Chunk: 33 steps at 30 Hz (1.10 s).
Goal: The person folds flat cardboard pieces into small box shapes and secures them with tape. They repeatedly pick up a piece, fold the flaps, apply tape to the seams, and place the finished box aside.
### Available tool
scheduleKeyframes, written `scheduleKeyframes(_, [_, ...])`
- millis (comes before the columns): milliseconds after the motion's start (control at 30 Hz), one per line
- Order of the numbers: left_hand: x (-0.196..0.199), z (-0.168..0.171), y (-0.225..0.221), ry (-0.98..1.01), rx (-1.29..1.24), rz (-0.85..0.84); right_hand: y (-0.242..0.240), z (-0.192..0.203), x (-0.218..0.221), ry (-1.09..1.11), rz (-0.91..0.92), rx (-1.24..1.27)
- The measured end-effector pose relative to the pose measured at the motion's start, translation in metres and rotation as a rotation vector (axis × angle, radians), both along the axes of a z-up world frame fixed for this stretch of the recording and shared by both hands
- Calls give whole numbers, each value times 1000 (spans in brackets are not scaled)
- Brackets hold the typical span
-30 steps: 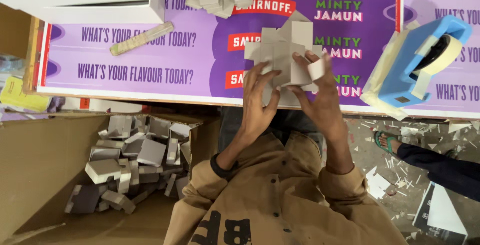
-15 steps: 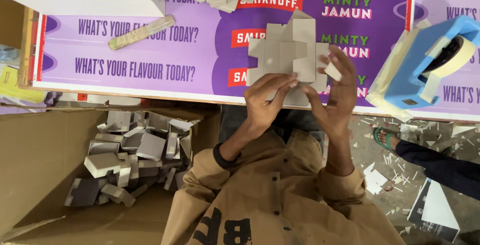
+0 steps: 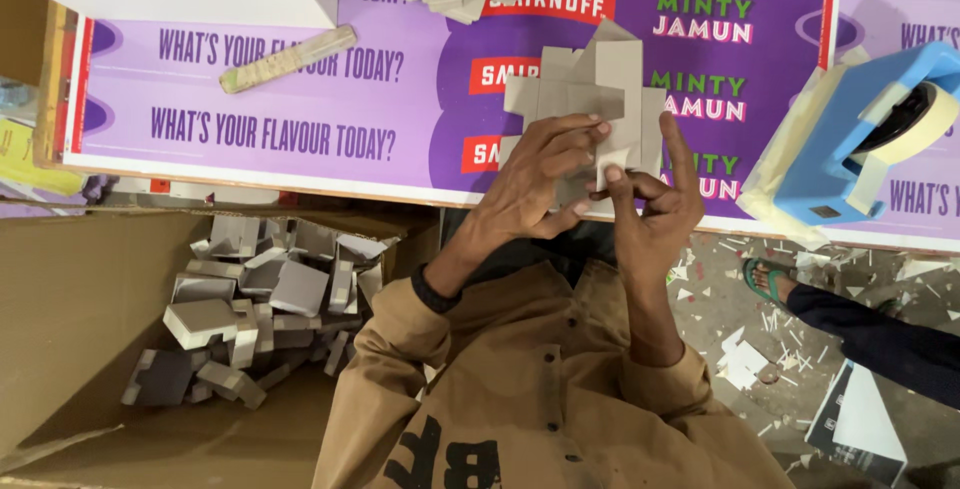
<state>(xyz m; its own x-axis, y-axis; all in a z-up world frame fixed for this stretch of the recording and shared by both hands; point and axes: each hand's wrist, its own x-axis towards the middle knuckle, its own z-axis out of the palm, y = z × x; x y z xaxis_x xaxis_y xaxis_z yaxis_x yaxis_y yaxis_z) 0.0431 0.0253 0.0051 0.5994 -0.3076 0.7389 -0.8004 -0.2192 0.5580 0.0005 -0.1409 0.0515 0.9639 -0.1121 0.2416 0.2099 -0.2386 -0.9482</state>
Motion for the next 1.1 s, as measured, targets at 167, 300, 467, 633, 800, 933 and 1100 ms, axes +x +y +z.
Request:
scheduleKeyframes(167, [-1, 6, 6, -38, 207, 78, 0, -3, 0, 38, 20, 124])
scheduleKeyframes(300, [0, 8, -4, -162, 317, 298, 0, -18, 2, 31, -102, 18])
scheduleKeyframes(467, [6, 1, -10, -69, 108, 177, -4, -36, 8, 7, -102, 30])
scheduleKeyframes(633, [20, -10, -12, -118, 4, 170, -1, -38, 11, -120, -247, -372])
scheduleKeyframes(800, [-7, -6, -24, -110, 91, 200, -9, -56, 11, -295, -123, -231])
scheduleKeyframes(933, [-30, 22, -3, 113, -275, 273, -64, -81, 10, -257, -134, 64])
scheduleKeyframes(1100, [-35, 32, 1, 608, -695, -469, -111, -118, -19, 0, -55, 419])
